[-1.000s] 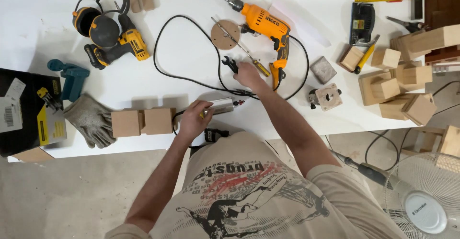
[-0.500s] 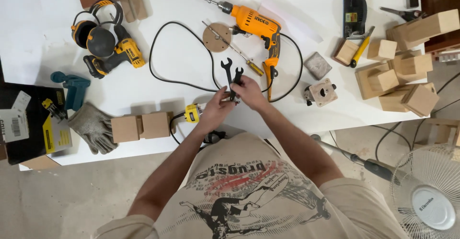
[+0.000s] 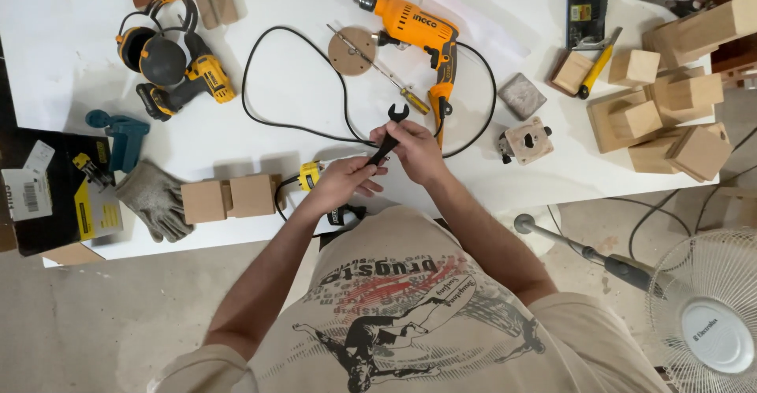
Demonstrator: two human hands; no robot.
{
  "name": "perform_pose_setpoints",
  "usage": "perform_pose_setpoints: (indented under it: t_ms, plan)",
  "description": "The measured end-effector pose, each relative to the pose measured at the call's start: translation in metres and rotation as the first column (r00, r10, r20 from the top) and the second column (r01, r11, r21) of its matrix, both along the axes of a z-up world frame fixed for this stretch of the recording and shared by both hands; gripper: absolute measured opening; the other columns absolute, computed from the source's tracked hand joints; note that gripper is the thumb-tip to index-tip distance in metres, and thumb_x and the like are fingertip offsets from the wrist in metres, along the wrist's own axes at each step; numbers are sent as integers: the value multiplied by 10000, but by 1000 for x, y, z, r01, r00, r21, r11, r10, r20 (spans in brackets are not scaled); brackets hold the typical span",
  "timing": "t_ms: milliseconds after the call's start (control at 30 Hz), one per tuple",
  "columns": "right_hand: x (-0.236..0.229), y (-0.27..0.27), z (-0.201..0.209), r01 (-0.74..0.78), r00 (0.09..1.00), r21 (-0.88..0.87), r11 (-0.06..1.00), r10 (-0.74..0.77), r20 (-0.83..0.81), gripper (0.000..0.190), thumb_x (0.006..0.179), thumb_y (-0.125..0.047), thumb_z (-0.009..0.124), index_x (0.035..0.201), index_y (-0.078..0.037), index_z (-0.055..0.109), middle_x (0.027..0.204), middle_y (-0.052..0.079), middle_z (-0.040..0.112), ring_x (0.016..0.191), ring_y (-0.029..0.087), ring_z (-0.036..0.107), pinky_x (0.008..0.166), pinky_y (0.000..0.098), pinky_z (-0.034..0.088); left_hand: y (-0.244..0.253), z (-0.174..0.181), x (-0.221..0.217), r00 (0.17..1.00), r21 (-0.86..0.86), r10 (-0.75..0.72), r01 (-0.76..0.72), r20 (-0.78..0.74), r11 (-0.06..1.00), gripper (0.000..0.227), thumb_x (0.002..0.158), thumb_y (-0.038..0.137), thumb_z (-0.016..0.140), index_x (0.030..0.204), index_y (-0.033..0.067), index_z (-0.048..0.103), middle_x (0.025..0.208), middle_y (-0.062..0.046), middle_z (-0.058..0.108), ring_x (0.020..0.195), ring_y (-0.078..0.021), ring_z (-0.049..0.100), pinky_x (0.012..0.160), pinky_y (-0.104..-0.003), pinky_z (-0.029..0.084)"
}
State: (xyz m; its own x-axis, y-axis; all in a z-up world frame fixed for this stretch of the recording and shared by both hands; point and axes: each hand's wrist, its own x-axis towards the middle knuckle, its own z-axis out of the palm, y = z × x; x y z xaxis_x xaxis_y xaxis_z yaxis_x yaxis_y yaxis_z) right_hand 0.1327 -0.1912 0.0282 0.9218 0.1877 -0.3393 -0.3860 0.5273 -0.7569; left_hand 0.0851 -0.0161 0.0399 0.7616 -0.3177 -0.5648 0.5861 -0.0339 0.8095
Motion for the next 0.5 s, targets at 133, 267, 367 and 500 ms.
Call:
perform_pose_setpoints:
  t_ms: [133, 267, 367, 500]
  plan:
    - [18, -21, -26, 30, 994, -3, 1000, -29, 102, 217, 1075, -236, 549, 1017, -39, 619, 851, 185, 714, 676, 125, 615, 687, 248, 553, 20, -2, -11, 999, 91, -2, -1, 33, 996, 402, 1072, 165, 518, 1369, -98, 583, 1271, -301, 679, 1030, -335, 735, 881, -420, 608]
    - [20, -56, -83, -81, 983, -396, 915, 138, 118, 94, 995, -198, 645, 995, -104, 633, 796, 65, 592, 730, 208, 623, 704, 346, 528, 44, -13, -26, 986, 553, -130, 53, 101, 831, 297, 1041, 332, 567, 1232, 132, 676, 985, -70, 770, 930, -201, 761, 834, -341, 619]
    - [-2, -57, -103, -135, 895, -797, 589, 418, 157, 162, 860, -211, 818, 895, -106, 700, 760, 78, 635, 751, 252, 651, 714, 367, 509, 50, -17, -38, 976, 756, -191, 44, 109, 654, 243, 1016, 453, 588, 1079, 262, 724, 817, 79, 779, 865, -133, 752, 821, -332, 595]
    - [-3, -40, -82, 38, 692, -917, 397, 651, 311, 240, 852, -230, 841, 911, -57, 686, 900, 75, 650, 860, 252, 700, 742, 333, 572, 41, -15, -46, 967, 676, 2, -180, 256, 714, 244, 1042, 323, 612, 1023, 115, 738, 738, -10, 768, 697, -157, 737, 697, -311, 589]
